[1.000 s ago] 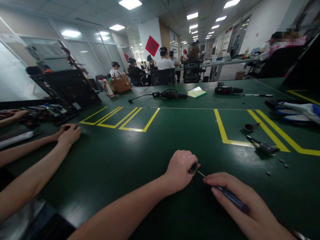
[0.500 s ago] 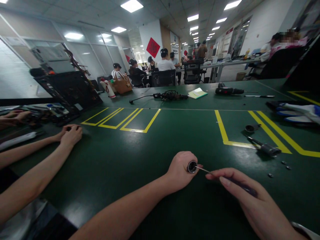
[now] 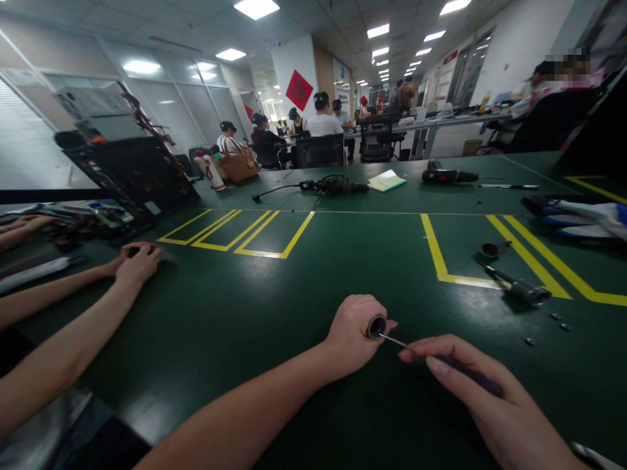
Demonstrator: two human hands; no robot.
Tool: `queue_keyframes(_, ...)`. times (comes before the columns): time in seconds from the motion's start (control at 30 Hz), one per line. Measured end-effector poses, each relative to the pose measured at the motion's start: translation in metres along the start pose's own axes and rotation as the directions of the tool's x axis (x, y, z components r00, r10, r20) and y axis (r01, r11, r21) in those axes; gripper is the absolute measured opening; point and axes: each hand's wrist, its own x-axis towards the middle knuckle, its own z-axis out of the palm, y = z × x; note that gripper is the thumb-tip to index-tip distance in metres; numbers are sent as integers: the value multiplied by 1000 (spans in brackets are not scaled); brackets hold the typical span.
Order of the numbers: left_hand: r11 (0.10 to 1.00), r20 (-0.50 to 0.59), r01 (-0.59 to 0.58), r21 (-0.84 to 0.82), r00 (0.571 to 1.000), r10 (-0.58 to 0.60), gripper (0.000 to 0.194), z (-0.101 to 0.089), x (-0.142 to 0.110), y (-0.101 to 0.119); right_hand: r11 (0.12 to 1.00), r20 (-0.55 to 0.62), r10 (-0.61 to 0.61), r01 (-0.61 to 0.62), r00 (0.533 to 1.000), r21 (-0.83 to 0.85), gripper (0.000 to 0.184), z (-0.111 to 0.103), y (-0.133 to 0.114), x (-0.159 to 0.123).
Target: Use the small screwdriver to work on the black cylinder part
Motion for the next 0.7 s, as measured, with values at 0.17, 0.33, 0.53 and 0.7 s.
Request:
queue_keyframes(0.17, 1000, -5, 7, 6, 1000, -7, 20, 2, 0, -2, 997, -84, -67, 62, 994, -56, 24, 1, 2, -2)
queue_keyframes(0.33, 998, 24, -2, 68, 1000, 0, 21, 2, -1, 0, 979, -81, -116, 101, 990, -175, 21, 2, 0, -4)
queue_keyframes(0.53, 1000, 15, -13, -22, 1000, 13, 20, -2, -1, 1, 984, -33, 106, -100, 994, 146, 29, 1, -3, 3)
queue_keyframes(0.7, 999, 7, 1, -39, 1000, -1, 23, -1, 0, 0, 931, -38, 180, -158, 983, 328, 29, 5, -11, 6)
